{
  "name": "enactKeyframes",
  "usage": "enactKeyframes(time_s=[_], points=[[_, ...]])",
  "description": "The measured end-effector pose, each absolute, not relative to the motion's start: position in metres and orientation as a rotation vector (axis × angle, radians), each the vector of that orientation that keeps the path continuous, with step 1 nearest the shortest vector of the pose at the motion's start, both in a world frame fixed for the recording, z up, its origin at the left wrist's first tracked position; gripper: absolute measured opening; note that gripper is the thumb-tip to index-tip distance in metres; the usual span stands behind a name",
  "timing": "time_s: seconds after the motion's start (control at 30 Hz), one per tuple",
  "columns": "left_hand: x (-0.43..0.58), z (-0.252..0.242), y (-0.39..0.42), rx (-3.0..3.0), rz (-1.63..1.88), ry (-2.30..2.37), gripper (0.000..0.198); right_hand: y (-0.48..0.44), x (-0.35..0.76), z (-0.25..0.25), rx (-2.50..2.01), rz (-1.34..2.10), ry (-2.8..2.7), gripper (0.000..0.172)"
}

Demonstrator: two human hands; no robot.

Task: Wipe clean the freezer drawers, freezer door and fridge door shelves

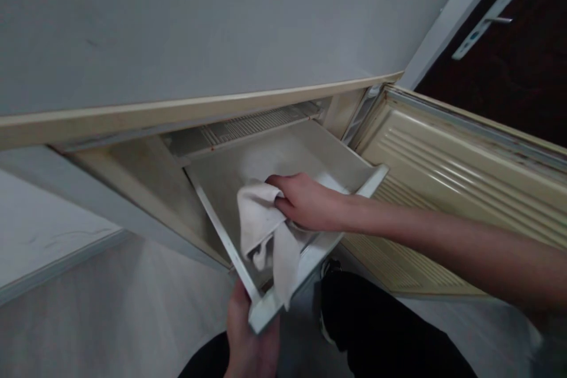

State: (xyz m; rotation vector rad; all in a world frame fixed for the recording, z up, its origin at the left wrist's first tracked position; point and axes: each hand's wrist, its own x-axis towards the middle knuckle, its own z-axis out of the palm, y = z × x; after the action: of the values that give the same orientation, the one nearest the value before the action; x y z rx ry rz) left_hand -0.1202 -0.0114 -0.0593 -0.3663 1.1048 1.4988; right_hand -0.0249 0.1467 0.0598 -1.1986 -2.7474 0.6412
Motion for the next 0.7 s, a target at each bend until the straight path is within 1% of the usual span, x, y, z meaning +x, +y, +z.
enactKeyframes(time_s=[0.03,0.1,0.2,0.27,0.37,0.43,0.57,0.7], points=[[-0.120,-0.059,-0.011,-0.381,1.494,1.120,0.040,0.152,-0.020,0.059,-1.232,0.540,-2.740,0.031],[-0.120,-0.060,-0.011,-0.407,1.497,1.137,0.038,0.175,-0.022,0.049,-1.362,0.466,-2.668,0.034],[-0.120,-0.066,-0.012,-0.348,1.536,1.127,0.034,0.220,-0.047,0.023,-1.543,0.561,-2.496,0.032],[-0.120,-0.070,-0.013,-0.309,1.546,1.124,0.034,0.246,-0.070,0.008,-1.519,0.620,-2.468,0.035],[-0.119,-0.076,-0.013,-0.287,1.543,1.103,0.033,0.271,-0.101,-0.009,-1.301,0.595,-2.679,0.045],[-0.119,-0.078,-0.012,-0.263,1.549,1.100,0.033,0.277,-0.115,-0.015,-1.143,0.513,-2.874,0.047],[-0.119,-0.081,-0.011,-0.262,1.539,1.119,0.035,0.263,-0.121,-0.013,-0.742,0.419,-3.167,0.038],[-0.121,-0.081,-0.011,-0.285,1.545,1.056,0.036,0.221,-0.098,-0.006,-0.474,0.475,-3.288,0.030]])
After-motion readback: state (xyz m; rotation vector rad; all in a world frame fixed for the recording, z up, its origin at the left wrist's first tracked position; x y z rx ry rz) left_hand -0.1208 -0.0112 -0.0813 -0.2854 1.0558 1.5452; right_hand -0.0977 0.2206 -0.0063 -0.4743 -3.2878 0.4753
